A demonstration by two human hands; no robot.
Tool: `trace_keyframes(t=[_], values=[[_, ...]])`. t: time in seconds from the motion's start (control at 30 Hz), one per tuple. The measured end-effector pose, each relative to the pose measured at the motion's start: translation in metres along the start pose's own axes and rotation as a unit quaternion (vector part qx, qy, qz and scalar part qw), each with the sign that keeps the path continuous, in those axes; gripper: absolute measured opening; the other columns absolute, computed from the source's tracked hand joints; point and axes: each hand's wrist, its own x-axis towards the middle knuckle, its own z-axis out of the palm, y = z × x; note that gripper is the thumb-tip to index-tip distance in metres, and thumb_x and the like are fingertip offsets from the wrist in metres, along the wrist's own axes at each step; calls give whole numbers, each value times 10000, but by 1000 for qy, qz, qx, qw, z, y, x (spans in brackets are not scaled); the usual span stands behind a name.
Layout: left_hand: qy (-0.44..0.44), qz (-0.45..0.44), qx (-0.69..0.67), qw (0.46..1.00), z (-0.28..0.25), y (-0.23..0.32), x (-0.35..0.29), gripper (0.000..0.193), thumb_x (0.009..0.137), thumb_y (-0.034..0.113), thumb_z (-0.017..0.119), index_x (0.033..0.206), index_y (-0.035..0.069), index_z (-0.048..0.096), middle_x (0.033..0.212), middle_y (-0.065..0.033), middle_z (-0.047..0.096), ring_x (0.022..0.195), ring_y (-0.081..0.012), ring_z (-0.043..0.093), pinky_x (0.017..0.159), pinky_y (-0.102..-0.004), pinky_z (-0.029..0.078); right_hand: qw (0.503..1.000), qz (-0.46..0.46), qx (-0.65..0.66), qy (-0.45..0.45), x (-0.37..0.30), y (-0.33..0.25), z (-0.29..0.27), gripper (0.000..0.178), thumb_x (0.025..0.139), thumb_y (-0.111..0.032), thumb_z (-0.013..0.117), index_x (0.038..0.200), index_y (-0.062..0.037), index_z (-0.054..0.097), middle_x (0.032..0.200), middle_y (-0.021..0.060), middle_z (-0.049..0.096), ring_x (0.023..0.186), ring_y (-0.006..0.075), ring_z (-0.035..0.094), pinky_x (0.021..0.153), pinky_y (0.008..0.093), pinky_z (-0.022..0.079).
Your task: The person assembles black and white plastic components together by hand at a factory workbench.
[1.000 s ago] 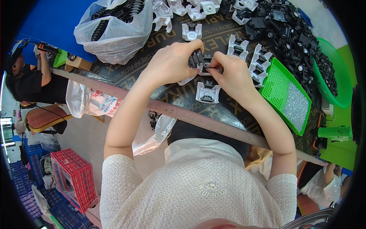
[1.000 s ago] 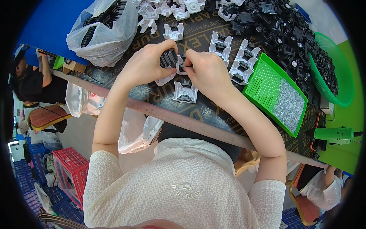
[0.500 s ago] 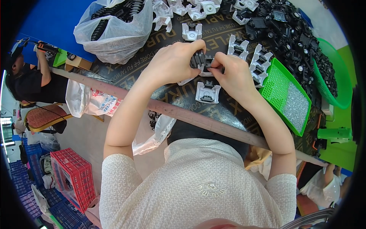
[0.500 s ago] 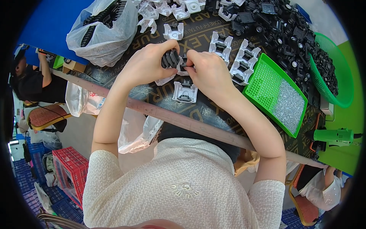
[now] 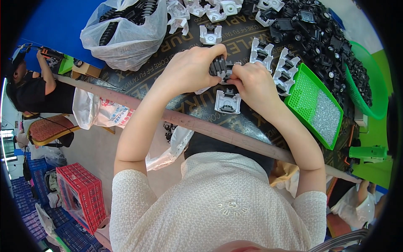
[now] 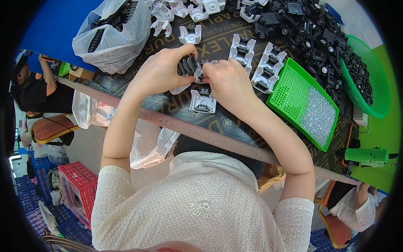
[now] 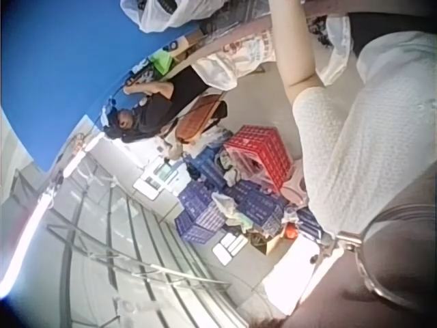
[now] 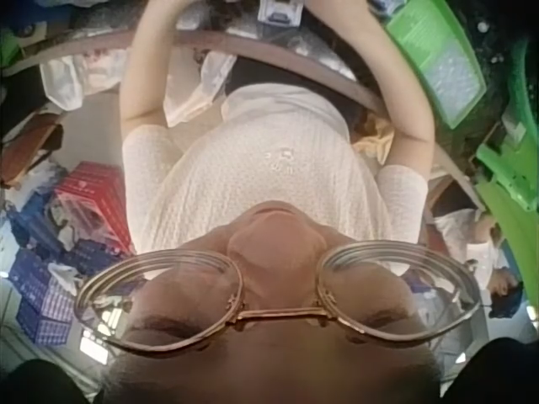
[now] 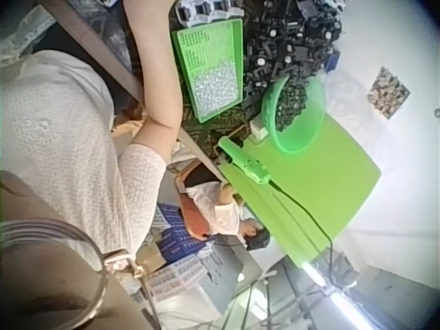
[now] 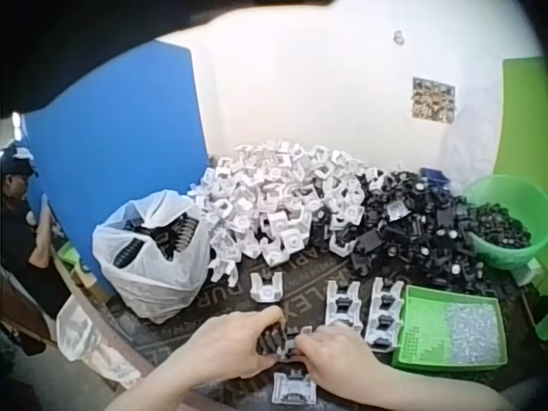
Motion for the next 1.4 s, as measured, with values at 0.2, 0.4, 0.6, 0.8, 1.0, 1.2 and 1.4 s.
trace_keyframes(t=[0.2,0.4,0.6,0.8,1.0,1.2,1.4], values=[[-15,3,6,1000,-2,3,0,470,691,172,821,1078,106,562,798,-175,646,801,-390,632,678,-448,486,999,-10,20,-25,-4,9,-14,146,820,-39,672,964,-56,694,814,84,658,896,285,596,794,394,478],[-56,25,-4,998,-5,5,-4,479,679,172,836,1073,114,569,885,-150,679,863,-382,647,710,-448,499,995,55,69,-38,-1,0,-48,492,757,-216,785,1203,-88,621,1147,102,650,1093,333,542,946,438,451],[-50,54,-7,997,-7,8,-5,471,671,169,839,1059,94,584,946,-139,690,909,-379,651,757,-441,513,987,14,0,-160,-20,-12,-38,1345,518,-482,910,1569,-74,176,1485,262,407,1397,454,326,1122,545,288],[-46,47,-11,998,-5,3,-9,456,679,161,832,1052,76,585,960,-145,688,906,-381,649,755,-436,511,989,42,7,-144,-19,-21,-23,1289,557,-399,915,1563,-46,190,1482,191,427,1400,405,326,1150,496,234],[-50,16,-39,998,-10,4,-11,411,694,143,820,1024,71,587,942,-146,681,909,-381,642,750,-424,507,984,59,6,-167,-18,-18,-21,1181,601,-318,894,1546,-38,242,1459,189,448,1391,393,336,1146,489,233],[-11,37,-36,999,-3,1,-15,398,698,141,821,1013,67,588,927,-144,674,898,-375,641,751,-412,509,991,34,-8,-128,-19,-20,-14,1138,634,-416,867,1529,-29,281,1456,244,437,1387,433,340,1142,556,215],[-31,32,-29,999,-2,0,-12,484,708,221,814,1113,94,582,1001,-119,687,985,-348,646,786,-452,521,988,56,-15,-145,-22,-20,-13,1127,621,-411,877,1519,-31,312,1530,203,362,1434,406,275,1159,540,199]])
